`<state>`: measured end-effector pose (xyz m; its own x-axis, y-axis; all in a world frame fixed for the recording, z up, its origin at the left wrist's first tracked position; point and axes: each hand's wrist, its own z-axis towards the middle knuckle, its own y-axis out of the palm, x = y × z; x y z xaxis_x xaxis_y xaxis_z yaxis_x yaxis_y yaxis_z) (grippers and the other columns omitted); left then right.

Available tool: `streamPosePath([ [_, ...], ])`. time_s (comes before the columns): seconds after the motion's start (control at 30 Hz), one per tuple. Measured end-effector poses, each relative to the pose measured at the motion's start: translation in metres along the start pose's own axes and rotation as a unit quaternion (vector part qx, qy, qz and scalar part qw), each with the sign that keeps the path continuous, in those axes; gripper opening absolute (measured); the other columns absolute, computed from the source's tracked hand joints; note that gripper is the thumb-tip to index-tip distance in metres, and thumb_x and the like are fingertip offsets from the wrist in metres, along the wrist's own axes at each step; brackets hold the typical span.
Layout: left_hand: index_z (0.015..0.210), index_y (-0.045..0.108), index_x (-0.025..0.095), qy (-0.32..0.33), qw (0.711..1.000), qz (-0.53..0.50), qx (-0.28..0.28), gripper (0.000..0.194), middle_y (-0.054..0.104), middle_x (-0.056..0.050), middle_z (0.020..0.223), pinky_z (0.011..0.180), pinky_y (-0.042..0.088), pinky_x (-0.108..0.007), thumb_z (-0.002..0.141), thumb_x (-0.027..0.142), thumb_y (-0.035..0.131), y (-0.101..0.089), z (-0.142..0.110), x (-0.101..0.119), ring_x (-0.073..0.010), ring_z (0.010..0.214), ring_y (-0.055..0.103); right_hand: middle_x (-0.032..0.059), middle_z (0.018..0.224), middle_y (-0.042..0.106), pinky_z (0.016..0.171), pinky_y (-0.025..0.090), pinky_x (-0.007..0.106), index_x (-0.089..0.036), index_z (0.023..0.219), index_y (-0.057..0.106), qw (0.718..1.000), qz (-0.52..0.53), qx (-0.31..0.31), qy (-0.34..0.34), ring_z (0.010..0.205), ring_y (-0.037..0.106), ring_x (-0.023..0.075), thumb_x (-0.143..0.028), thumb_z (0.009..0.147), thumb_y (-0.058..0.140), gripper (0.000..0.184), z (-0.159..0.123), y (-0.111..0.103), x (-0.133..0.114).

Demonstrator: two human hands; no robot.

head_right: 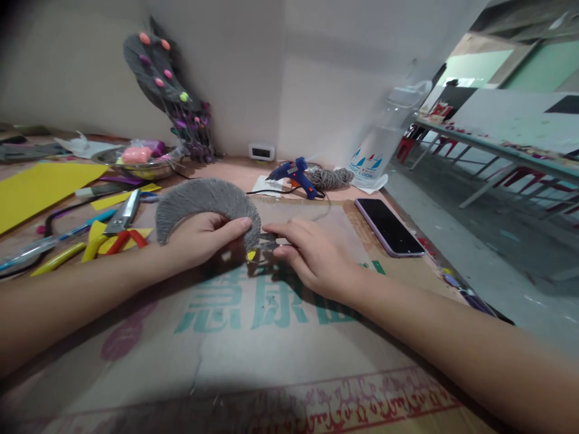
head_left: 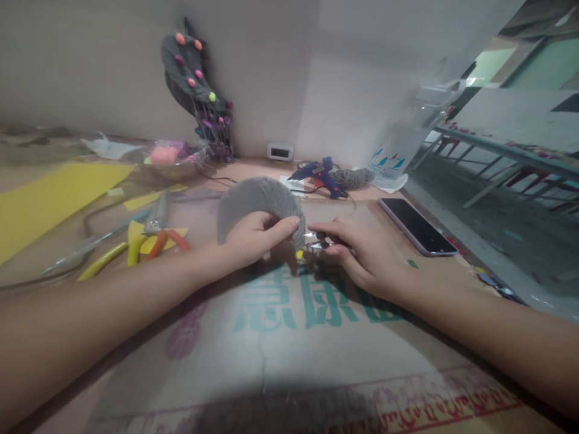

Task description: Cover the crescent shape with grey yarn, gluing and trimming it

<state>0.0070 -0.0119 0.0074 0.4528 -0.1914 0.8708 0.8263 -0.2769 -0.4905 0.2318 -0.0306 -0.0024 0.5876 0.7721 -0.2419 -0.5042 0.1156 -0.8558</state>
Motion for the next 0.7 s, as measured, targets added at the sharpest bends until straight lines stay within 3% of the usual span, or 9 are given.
streamPosePath([
  [0.2, 0.045, 0.059, 0.019, -0.007, 1.0, -0.015, -0.015, 0.049, 0.054, 0.001, 0.038, 0.039, 0.034, -0.02, 0.083, 0.049, 0.053, 0.0029, -0.0025, 0.0027, -0.0109, 0.037, 0.046, 0.0071, 0.078, 0.062, 0.066, 0.038, 0.031, -0.015, 0.103, 0.064, 0.997, -0.068, 0.006, -0.034, 0.072, 0.054, 0.019, -0.038, 0.103, 0.034, 0.038, 0.0009, 0.0008, 0.0021],
  [0.5, 0.043, 0.057, 0.02, 0.005, 1.0, -0.019, -0.022, 0.049, 0.056, 0.001, 0.038, 0.038, 0.033, -0.02, 0.083, 0.049, 0.054, 0.0028, -0.0009, -0.0013, -0.0105, 0.036, 0.046, 0.0066, 0.078, 0.061, 0.064, 0.037, 0.03, -0.014, 0.109, 0.064, 0.994, -0.093, -0.005, -0.055, 0.069, 0.052, 0.0174, -0.036, 0.103, 0.035, 0.036, -0.0002, 0.0018, 0.0014],
  [0.7, 0.043, 0.055, 0.02, -0.024, 1.0, 0.0, -0.012, 0.049, 0.055, 0.002, 0.039, 0.041, 0.035, -0.02, 0.083, 0.048, 0.054, 0.0025, -0.0017, 0.0038, -0.0104, 0.038, 0.049, 0.0068, 0.077, 0.062, 0.063, 0.035, 0.03, -0.013, 0.107, 0.065, 0.991, -0.114, -0.009, -0.068, 0.068, 0.051, 0.0174, -0.033, 0.102, 0.037, 0.035, 0.0007, 0.0014, 0.0021],
])
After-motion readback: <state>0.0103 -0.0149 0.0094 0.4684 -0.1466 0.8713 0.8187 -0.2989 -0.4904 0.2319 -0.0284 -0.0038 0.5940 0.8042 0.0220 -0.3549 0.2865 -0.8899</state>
